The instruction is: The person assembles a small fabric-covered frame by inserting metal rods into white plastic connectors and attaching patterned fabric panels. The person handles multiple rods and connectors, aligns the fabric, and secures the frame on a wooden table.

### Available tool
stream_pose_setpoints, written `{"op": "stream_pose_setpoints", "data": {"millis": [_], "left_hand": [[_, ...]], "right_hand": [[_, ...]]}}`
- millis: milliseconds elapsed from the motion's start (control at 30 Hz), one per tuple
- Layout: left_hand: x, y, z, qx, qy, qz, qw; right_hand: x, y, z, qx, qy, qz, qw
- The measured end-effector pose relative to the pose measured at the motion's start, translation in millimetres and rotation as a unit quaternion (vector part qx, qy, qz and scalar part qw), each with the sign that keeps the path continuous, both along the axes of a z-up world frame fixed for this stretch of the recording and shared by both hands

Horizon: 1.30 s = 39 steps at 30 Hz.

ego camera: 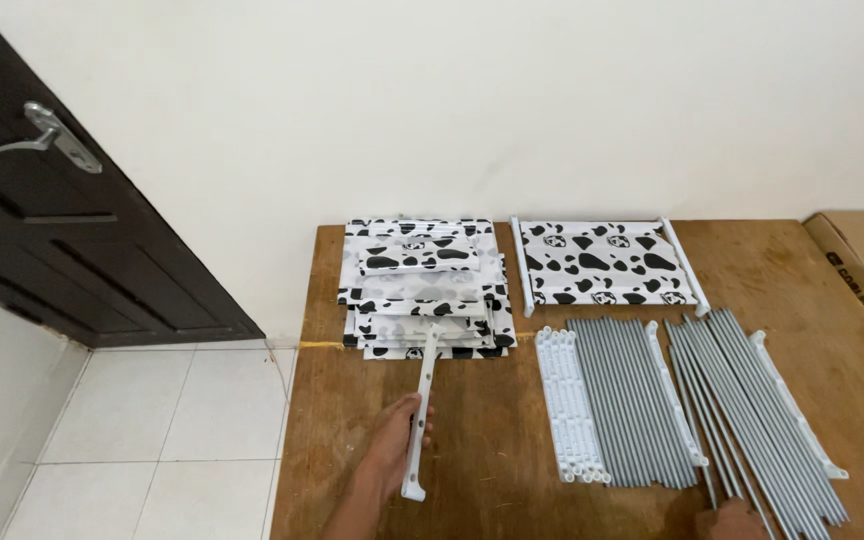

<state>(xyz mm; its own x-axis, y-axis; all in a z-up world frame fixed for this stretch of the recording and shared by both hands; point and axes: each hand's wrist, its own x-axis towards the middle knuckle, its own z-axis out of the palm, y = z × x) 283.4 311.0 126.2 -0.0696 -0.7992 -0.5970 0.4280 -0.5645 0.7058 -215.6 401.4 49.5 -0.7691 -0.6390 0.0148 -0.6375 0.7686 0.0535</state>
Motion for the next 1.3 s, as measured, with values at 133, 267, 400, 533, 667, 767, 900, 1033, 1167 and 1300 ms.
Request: {"op": "stream_pose_setpoints", "data": {"millis": [133,267,400,533,667,767,900,1033,1167,1300], "left_hand": [[4.2,-13.9,-10.9,-0.002,0.017,0.008,1.0],[6.8,-27.2,-22.8,-0.023,0.025,0.009,0.999],[13.1,-37.7,-26.8,-0.041,0.016,-0.008,0.999],[21.8,-43.4,-22.5,-0.036,0.002,-0.015,0.999],[32.4,-40.6,-15.8,-0.049,-0.024,-0.011,0.998],[38.3,-35.2,-12.1,-0.055,-0.042,-0.019,0.997],[41.8,-28.8,-8.2,-0.061,-0.03,-0.009,0.998],[45.4,-25.7,-1.2,-0.07,-0.057,-0.018,0.996],[45.2,-23.1,7.1,-0.043,-0.1,-0.03,0.994],[42.8,-21.7,13.0,-0.058,-0.117,-0.017,0.991]], "right_hand": [[-10.7,-15.7,14.5,0.005,-0.032,-0.006,0.999],[-20.0,-32.3,26.8,-0.016,-0.068,0.015,0.997],[-8.7,-33.7,34.7,-0.069,-0.109,0.115,0.985],[38.3,-27.0,50.2,0.009,-0.17,0.361,0.917],[103.8,-48.9,78.5,-0.007,-0.407,0.211,0.888],[138.6,-52.0,99.0,0.014,-0.375,0.24,0.895],[154.8,-55.3,111.9,0.05,-0.338,0.261,0.903],[159.3,-61.7,106.9,0.055,-0.343,0.273,0.897],[159.0,-64.5,102.4,0.065,-0.338,0.279,0.896],[159.4,-62.8,108.4,0.001,-0.254,0.378,0.89]]}}
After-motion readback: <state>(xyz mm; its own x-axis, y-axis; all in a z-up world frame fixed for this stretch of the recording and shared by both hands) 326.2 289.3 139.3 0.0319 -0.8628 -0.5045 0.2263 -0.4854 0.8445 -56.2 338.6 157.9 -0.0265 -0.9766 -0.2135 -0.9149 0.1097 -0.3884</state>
